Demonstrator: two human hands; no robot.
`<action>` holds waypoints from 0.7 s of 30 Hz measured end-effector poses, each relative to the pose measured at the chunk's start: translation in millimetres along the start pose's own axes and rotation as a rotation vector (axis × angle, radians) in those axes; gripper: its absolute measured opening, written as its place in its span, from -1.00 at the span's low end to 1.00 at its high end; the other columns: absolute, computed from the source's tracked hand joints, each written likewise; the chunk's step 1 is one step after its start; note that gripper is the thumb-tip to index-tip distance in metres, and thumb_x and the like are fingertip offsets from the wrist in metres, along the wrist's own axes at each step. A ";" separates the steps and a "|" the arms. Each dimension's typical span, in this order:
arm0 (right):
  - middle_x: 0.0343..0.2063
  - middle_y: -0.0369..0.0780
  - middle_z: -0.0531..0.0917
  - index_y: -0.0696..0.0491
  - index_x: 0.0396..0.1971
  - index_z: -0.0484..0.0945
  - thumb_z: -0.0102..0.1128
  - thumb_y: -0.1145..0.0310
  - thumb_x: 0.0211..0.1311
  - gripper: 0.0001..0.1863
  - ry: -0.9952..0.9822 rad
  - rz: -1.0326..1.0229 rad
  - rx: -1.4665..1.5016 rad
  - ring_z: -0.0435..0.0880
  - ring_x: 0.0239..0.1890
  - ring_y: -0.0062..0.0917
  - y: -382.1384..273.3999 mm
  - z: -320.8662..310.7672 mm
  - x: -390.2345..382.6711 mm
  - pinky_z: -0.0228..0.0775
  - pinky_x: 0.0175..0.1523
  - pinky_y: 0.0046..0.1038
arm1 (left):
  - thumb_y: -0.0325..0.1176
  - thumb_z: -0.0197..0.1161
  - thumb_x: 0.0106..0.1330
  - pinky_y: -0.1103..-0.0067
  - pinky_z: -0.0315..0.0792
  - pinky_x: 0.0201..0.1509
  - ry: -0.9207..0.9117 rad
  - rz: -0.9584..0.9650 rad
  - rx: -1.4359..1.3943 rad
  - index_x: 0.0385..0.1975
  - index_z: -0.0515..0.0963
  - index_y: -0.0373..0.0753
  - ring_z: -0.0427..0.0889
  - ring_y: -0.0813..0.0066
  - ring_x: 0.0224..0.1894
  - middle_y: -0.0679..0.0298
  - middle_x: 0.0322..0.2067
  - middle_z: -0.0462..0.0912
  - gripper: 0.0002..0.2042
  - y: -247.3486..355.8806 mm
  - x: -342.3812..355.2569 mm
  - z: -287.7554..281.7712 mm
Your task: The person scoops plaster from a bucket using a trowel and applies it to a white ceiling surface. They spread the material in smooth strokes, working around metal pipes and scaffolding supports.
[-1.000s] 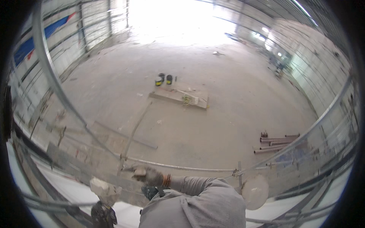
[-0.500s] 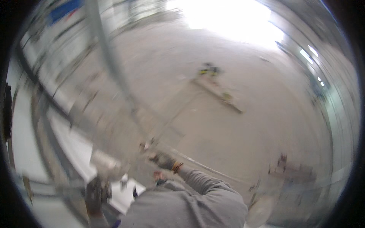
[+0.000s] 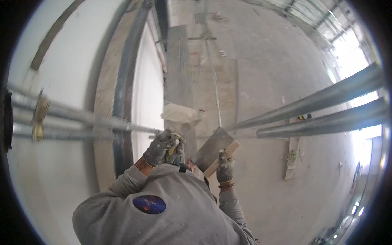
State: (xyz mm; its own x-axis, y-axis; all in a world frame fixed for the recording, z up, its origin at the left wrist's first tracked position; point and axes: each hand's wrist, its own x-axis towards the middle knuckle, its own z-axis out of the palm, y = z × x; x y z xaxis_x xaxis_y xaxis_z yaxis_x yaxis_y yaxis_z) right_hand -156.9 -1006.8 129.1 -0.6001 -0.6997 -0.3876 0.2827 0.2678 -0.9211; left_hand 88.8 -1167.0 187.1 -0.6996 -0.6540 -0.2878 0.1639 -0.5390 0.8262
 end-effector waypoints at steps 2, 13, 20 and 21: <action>-0.10 -0.19 0.67 0.15 0.01 0.58 0.24 0.11 0.41 -0.59 0.060 -0.121 0.090 0.62 -0.12 -0.54 1.9 11.7 14.3 0.46 0.01 -0.51 | -0.22 0.21 0.47 0.69 0.56 -0.32 -0.065 -0.139 -0.456 0.21 0.42 -0.21 0.69 0.52 -0.16 0.29 -0.13 0.64 -0.61 -19.1 52.8 -44.0; -0.13 -0.19 0.67 0.11 0.14 0.53 0.25 0.00 0.38 -0.46 0.142 -0.041 0.107 0.61 -0.11 -0.49 -19.4 112.1 142.8 0.46 0.06 -0.39 | -0.24 0.13 0.50 0.58 0.59 -0.25 -0.046 0.414 0.171 -0.04 0.51 -0.22 0.64 0.45 -0.32 0.28 -0.33 0.59 -0.79 119.7 262.8 -154.6; -0.18 -0.27 0.64 0.10 0.03 0.55 0.29 0.00 0.34 -0.51 0.147 0.224 0.418 0.59 -0.15 -0.54 -54.0 162.4 193.4 0.47 -0.03 -0.39 | -0.45 0.12 0.49 0.54 0.46 -0.45 -0.024 0.465 0.507 -0.34 0.50 -0.31 0.56 0.43 -0.43 0.24 -0.48 0.54 -0.87 240.0 273.4 -147.5; -0.19 -0.27 0.64 0.09 0.01 0.56 0.29 -0.01 0.33 -0.51 0.155 0.271 0.425 0.59 -0.17 -0.55 -96.7 168.8 182.2 0.48 -0.05 -0.39 | -0.41 0.12 0.50 0.56 0.43 -0.46 -0.077 0.624 0.772 -0.35 0.49 -0.29 0.55 0.45 -0.45 0.26 -0.49 0.53 -0.85 239.0 267.3 -145.7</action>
State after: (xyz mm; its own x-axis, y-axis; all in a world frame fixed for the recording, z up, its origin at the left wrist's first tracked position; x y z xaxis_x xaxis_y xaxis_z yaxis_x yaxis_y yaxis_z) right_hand -167.3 -1272.0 153.8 -0.5575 -0.5281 -0.6405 0.7023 0.1113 -0.7031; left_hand 42.3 -1548.0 237.0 -0.6901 -0.6513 0.3154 0.0396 0.4012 0.9151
